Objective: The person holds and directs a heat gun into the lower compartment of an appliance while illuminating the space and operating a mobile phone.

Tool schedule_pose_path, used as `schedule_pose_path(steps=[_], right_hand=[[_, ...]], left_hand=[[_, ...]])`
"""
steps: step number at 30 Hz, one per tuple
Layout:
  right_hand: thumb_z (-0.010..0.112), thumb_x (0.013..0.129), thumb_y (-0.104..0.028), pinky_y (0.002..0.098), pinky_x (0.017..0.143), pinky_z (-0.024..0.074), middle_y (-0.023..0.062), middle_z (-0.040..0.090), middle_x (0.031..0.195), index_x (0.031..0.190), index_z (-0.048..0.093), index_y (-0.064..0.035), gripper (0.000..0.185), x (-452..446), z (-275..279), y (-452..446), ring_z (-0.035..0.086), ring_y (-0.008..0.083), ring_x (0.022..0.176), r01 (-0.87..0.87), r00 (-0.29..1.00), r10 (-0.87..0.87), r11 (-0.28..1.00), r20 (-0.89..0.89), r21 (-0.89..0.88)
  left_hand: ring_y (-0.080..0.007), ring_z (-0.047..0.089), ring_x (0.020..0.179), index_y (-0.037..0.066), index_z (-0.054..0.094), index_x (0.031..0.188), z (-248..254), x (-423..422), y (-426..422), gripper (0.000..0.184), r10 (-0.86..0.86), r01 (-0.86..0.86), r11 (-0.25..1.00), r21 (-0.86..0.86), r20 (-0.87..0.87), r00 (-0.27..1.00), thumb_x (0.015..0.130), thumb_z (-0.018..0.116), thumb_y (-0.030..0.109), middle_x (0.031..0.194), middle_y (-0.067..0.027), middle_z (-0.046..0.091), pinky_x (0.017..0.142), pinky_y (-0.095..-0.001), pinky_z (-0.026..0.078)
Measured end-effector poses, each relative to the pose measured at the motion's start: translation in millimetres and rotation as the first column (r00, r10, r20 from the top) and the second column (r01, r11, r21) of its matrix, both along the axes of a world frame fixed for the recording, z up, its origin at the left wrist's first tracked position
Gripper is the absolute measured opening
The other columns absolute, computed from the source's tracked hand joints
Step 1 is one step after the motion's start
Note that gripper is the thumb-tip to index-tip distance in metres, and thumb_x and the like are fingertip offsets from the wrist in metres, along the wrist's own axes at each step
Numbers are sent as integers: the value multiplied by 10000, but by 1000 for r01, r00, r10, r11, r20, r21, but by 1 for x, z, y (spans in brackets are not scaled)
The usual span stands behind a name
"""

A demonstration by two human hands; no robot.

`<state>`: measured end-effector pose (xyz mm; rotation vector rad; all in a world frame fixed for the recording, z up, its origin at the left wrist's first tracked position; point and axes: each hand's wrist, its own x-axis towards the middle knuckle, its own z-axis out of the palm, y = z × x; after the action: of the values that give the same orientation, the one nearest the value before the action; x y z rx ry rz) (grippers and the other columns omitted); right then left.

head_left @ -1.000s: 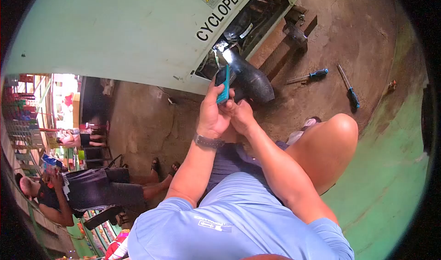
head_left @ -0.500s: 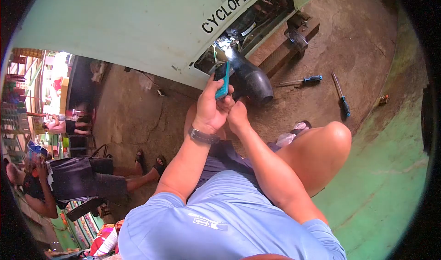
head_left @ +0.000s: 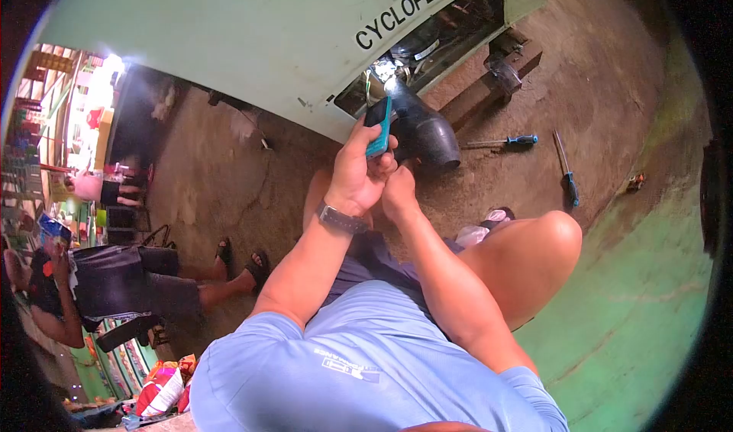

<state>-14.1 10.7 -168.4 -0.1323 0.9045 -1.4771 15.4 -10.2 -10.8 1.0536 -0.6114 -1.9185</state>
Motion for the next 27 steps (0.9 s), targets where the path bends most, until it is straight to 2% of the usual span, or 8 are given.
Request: schedule_pose_path(steps=[3,5,9,12,14,17,22,27], right_hand=[[565,918,-88,382,812,541,162,645,1070,1060,555,75,215,-7,13,5,628,197,986,-17,1000,17,1000,-16,26],[585,925,-103,382,829,538,148,642,1056,1049,539,65,214,-12,23,6,626,195,980,-18,999,24,994,49,-108],[656,914,-129,383,844,536,139,651,1054,1034,550,62,249,-9,13,2,634,197,968,-2,1000,2,998,0,-68],[736,877,-140,377,843,538,127,669,1033,992,581,44,266,-12,24,5,654,205,932,63,997,-59,993,47,-101],[783,840,-124,355,819,536,101,675,995,954,608,22,256,-17,32,6,664,202,881,16,980,7,993,198,-117],[783,833,-101,343,782,532,85,675,957,958,625,7,228,-21,44,10,662,195,848,47,964,11,976,266,-214],[750,841,-55,354,787,537,85,687,975,1014,639,19,218,-18,41,9,671,196,858,43,949,33,972,314,-232],[722,849,-21,357,816,541,77,689,981,1029,642,20,201,-20,41,10,677,202,881,25,936,64,968,345,-249]], left_hand=[[-110,576,577,187,570,1247,-1,1,0,304,-20,20,999,-26,-26,999,951,633,194,828,-58,651,545,-241,484],[-111,577,577,188,565,1252,-2,1,0,306,-14,14,1000,-21,-30,999,953,629,189,827,-61,649,544,-242,487],[-114,581,575,190,562,1255,-2,1,0,305,-20,19,1000,-15,-40,999,956,626,187,826,-63,651,538,-247,494],[-114,588,571,190,560,1266,-3,3,0,314,-19,18,1000,-20,-28,999,958,623,191,829,-61,657,539,-250,496],[-112,590,569,193,558,1281,-2,4,1,330,-29,29,999,-31,-18,999,957,624,193,829,-59,660,546,-254,499],[-112,593,565,198,553,1309,-2,5,1,360,-47,46,998,-46,-18,999,957,625,199,831,-58,663,559,-262,504],[-113,594,567,201,543,1342,0,5,3,396,-61,60,997,-48,-28,998,956,628,203,830,-60,663,569,-270,508],[-110,586,572,188,569,1268,-3,7,3,322,-54,53,998,-28,-29,998,953,631,206,828,-55,660,566,-274,512]])
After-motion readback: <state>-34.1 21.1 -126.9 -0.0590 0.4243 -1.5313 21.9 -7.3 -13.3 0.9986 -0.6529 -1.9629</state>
